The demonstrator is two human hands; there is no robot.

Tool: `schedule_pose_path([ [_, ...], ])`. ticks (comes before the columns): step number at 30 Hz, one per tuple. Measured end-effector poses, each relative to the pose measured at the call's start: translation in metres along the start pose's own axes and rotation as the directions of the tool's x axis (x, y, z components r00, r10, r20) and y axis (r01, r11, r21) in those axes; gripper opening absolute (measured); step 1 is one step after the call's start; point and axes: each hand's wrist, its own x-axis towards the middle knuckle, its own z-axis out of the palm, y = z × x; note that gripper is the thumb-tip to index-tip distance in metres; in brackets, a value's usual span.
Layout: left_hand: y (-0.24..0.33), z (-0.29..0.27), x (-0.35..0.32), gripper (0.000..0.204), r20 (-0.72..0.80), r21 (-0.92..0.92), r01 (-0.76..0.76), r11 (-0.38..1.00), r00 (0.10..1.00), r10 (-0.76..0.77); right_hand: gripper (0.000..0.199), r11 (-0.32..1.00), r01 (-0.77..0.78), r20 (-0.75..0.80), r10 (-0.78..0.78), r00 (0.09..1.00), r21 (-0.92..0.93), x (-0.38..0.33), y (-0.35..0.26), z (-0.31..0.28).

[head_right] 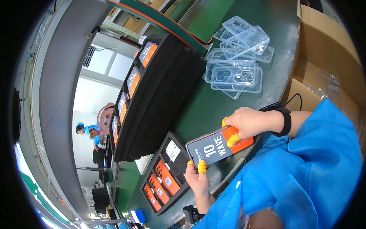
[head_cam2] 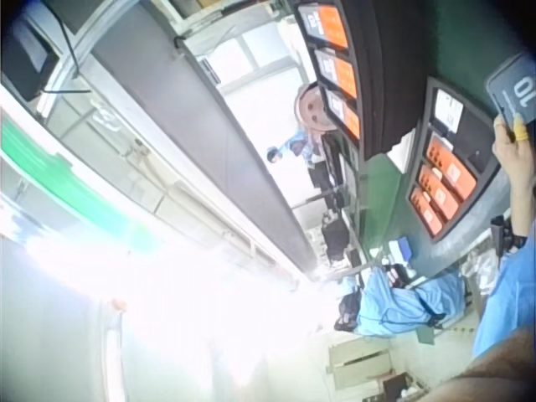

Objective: The person is assembling and packing mobile phone cases into boxes on a factory production line.

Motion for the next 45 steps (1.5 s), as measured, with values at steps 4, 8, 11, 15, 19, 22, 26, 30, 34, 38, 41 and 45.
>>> schedule_pose_path([
  [4, 0.012, -0.015, 0.008, 0.022, 0.258, -0.055, 0.097, 0.994, 0.963, -0.080, 0.038, 0.994, 0.022, -0.002, -0.022, 1.000, 0.108, 0.005, 0.002, 0.002],
  [8, 0.004, -0.013, 0.011, 0.021, 0.173, -0.088, 0.075, 0.993, 0.983, -0.059, 0.040, 0.998, 0.046, -0.100, -0.041, 0.994, 0.051, 0.006, 0.000, 0.018],
  [11, -0.012, -0.016, 0.007, 0.018, 0.117, 0.088, 0.069, 0.994, 0.990, -0.079, 0.039, 0.997, 0.048, -0.148, -0.039, 0.988, 0.056, 0.002, -0.011, 0.024],
  [15, -0.004, -0.030, 0.007, 0.040, 0.359, -0.722, 0.199, 0.663, 0.926, 0.113, 0.039, 0.937, 0.070, -0.126, -0.029, 0.992, 0.341, 0.003, -0.017, 0.022],
  [19, -0.016, -0.010, -0.014, 0.050, 0.508, -0.144, 0.059, 0.988, 0.861, 0.023, 0.042, 0.676, 0.168, -0.177, -0.056, 0.983, 0.718, 0.011, -0.040, 0.040],
  [22, -0.010, -0.001, -0.023, 0.038, 0.517, -0.108, 0.068, 0.992, 0.856, -0.003, 0.043, 0.695, 0.252, -0.253, -0.103, 0.962, 0.674, 0.016, -0.055, 0.050],
  [26, -0.013, -0.004, -0.019, 0.014, 0.199, 0.116, -0.303, 0.946, 0.940, 0.277, 0.040, 0.706, 0.314, -0.355, -0.094, 0.930, 0.635, 0.027, -0.065, 0.068],
  [30, -0.018, -0.015, -0.025, 0.015, 0.079, 0.262, -0.261, 0.929, 0.965, 0.249, 0.038, 0.657, 0.329, -0.363, -0.090, 0.927, 0.678, 0.037, -0.070, 0.083],
  [34, -0.027, -0.026, -0.025, 0.016, 0.008, 0.403, -0.211, 0.890, 0.974, 0.227, 0.039, 0.695, 0.580, -0.520, -0.337, 0.785, 0.424, 0.050, -0.072, 0.089],
  [38, -0.028, -0.070, -0.017, 0.030, 0.039, -0.419, 0.156, 0.894, 0.987, -0.154, 0.049, 0.687, 0.594, -0.593, -0.289, 0.752, 0.419, 0.050, -0.068, 0.072],
  [41, -0.038, -0.119, 0.002, 0.035, 0.057, -0.422, 0.256, 0.870, 0.965, -0.256, 0.045, 0.662, 0.464, -0.571, -0.066, 0.818, 0.588, 0.051, -0.055, 0.065],
  [45, -0.066, -0.139, 0.040, 0.035, 0.089, 0.460, 0.471, 0.753, 0.819, -0.567, 0.041, 0.719, 0.482, -0.603, -0.110, 0.790, 0.500, 0.046, -0.054, 0.057],
])
